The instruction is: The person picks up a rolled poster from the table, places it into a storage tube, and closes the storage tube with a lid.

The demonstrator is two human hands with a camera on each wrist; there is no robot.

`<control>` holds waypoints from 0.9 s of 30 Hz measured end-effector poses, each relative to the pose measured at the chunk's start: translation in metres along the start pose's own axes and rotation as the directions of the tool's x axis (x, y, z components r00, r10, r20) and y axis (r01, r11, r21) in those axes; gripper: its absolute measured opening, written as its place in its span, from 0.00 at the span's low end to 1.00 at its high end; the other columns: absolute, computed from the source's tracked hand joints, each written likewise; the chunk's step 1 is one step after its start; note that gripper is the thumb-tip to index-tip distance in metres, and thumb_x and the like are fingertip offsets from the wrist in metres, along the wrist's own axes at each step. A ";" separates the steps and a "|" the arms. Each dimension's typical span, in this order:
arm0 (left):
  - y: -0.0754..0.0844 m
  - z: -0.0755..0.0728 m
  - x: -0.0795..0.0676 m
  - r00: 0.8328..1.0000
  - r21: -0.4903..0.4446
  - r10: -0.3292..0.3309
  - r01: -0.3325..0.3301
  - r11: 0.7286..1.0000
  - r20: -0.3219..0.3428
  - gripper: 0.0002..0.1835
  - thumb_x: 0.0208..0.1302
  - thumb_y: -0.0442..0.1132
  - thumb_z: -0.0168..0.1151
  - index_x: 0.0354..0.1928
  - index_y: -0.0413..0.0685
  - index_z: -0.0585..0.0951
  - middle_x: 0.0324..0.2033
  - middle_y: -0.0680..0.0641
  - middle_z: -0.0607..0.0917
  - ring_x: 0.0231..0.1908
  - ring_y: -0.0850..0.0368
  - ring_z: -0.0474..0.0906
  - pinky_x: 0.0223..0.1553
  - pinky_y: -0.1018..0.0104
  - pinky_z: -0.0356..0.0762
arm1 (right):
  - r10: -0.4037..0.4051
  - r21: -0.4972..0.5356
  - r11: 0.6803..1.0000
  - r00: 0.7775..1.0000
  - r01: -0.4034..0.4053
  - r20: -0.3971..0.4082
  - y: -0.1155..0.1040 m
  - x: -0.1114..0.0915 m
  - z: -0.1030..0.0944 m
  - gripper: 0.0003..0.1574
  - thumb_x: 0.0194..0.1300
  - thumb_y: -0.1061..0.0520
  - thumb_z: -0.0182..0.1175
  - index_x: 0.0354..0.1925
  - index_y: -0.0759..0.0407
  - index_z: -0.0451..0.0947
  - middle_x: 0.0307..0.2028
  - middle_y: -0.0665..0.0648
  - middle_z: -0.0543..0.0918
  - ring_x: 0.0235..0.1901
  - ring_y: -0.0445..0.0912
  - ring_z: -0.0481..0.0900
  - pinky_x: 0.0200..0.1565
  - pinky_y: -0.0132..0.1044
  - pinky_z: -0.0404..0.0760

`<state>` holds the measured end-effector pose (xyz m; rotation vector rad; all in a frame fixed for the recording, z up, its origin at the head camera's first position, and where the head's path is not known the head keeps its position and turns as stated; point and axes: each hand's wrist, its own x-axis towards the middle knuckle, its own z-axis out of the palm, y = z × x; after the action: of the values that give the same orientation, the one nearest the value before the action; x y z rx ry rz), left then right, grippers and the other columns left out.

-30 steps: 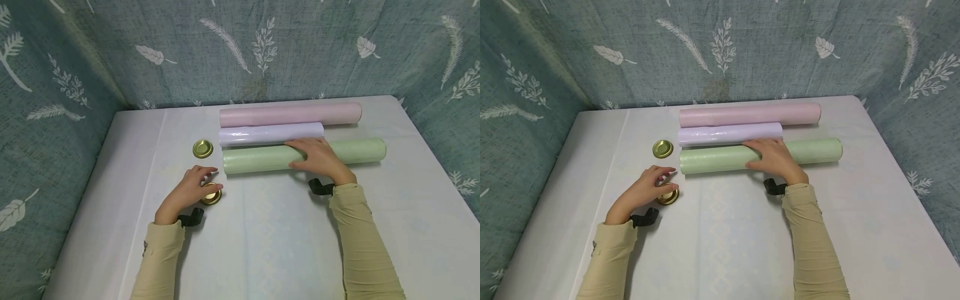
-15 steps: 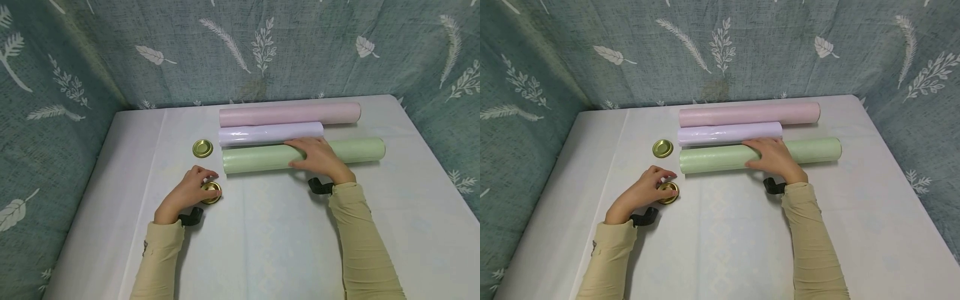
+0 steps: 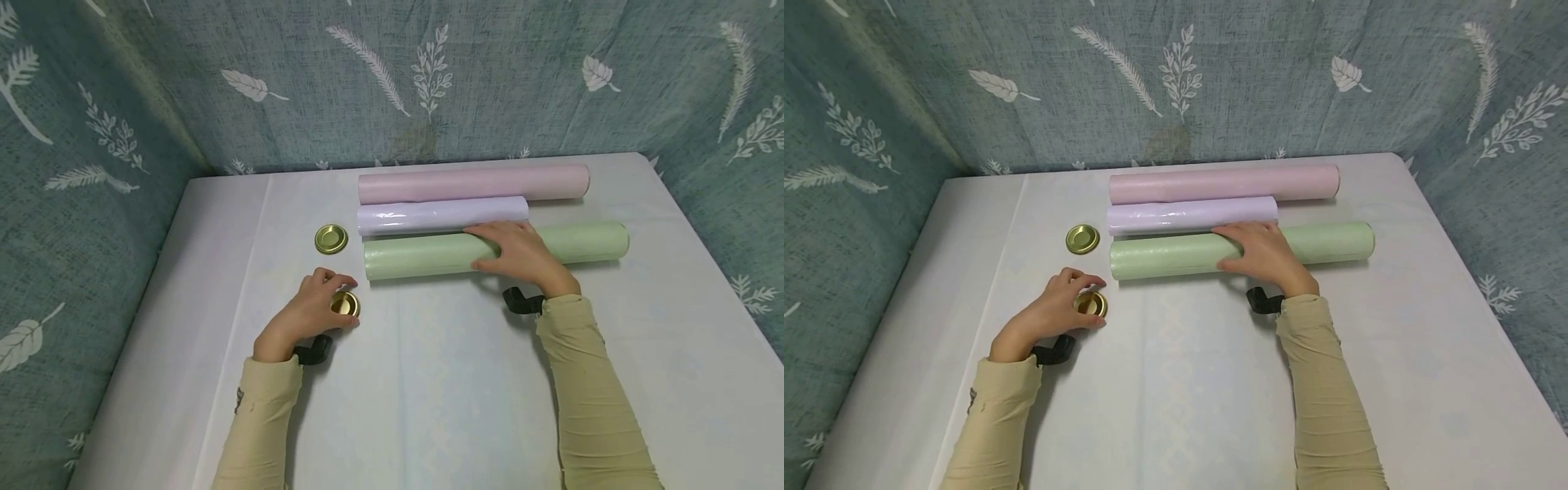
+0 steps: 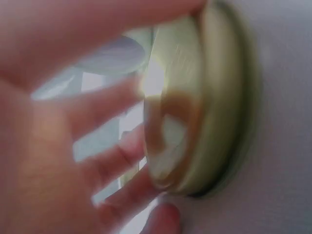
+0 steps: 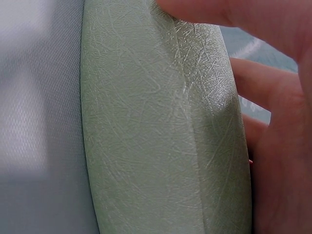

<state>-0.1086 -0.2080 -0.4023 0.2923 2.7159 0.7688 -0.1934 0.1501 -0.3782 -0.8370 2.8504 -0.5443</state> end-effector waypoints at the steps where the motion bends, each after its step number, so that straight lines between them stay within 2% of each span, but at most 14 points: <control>1: 0.000 0.000 0.000 1.000 0.008 -0.006 0.007 1.000 -0.018 0.31 0.46 0.50 0.69 0.53 0.55 0.71 0.51 0.44 0.63 0.49 0.46 0.57 0.44 0.51 0.66 | -0.002 -0.001 1.000 1.000 0.002 -0.001 0.000 0.000 0.000 0.40 0.51 0.37 0.60 0.62 0.43 0.63 0.59 0.54 0.68 0.60 0.52 0.60 0.55 0.53 0.52; 7: -0.001 -0.001 0.001 0.992 0.040 -0.062 0.067 0.997 -0.112 0.26 0.49 0.50 0.65 0.52 0.53 0.73 0.51 0.43 0.66 0.49 0.45 0.58 0.40 0.50 0.68 | -0.014 -0.013 1.000 1.000 0.014 -0.009 -0.001 0.000 0.001 0.42 0.50 0.35 0.60 0.62 0.44 0.63 0.58 0.55 0.68 0.59 0.52 0.61 0.55 0.53 0.52; 12: -0.002 -0.003 0.001 0.985 0.018 -0.098 0.101 0.995 -0.141 0.26 0.50 0.51 0.63 0.52 0.52 0.74 0.50 0.42 0.66 0.49 0.44 0.59 0.41 0.51 0.68 | -0.008 -0.021 1.000 1.000 0.008 -0.009 -0.001 0.001 0.002 0.47 0.46 0.31 0.61 0.62 0.43 0.63 0.58 0.54 0.68 0.59 0.52 0.61 0.56 0.52 0.51; 17: -0.003 -0.005 0.002 0.979 -0.054 -0.132 0.125 0.991 -0.155 0.27 0.53 0.53 0.60 0.54 0.50 0.72 0.51 0.41 0.65 0.50 0.45 0.60 0.42 0.51 0.68 | 0.005 -0.033 0.999 1.000 -0.004 0.004 -0.001 0.002 0.003 0.48 0.44 0.33 0.64 0.62 0.43 0.62 0.59 0.55 0.68 0.59 0.53 0.60 0.56 0.52 0.51; 22: -0.005 -0.007 0.003 0.975 -0.109 -0.121 0.101 0.989 -0.189 0.28 0.54 0.53 0.60 0.55 0.48 0.71 0.52 0.42 0.67 0.53 0.45 0.61 0.50 0.50 0.63 | 0.017 -0.065 0.998 1.000 -0.017 0.012 -0.001 0.003 0.004 0.50 0.42 0.34 0.65 0.63 0.43 0.62 0.59 0.55 0.67 0.59 0.53 0.60 0.57 0.52 0.50; 27: -0.007 -0.008 0.005 0.975 -0.120 -0.087 0.063 0.991 -0.206 0.29 0.55 0.54 0.59 0.55 0.47 0.70 0.49 0.44 0.72 0.51 0.46 0.64 0.51 0.52 0.63 | 0.029 -0.085 0.996 0.999 -0.027 0.022 -0.002 0.004 0.004 0.51 0.42 0.33 0.66 0.63 0.42 0.61 0.59 0.55 0.67 0.59 0.53 0.60 0.57 0.53 0.50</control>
<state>-0.1166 -0.2157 -0.4007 0.0855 2.8453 0.9785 -0.1946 0.1451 -0.3814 -0.8090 2.8769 -0.4109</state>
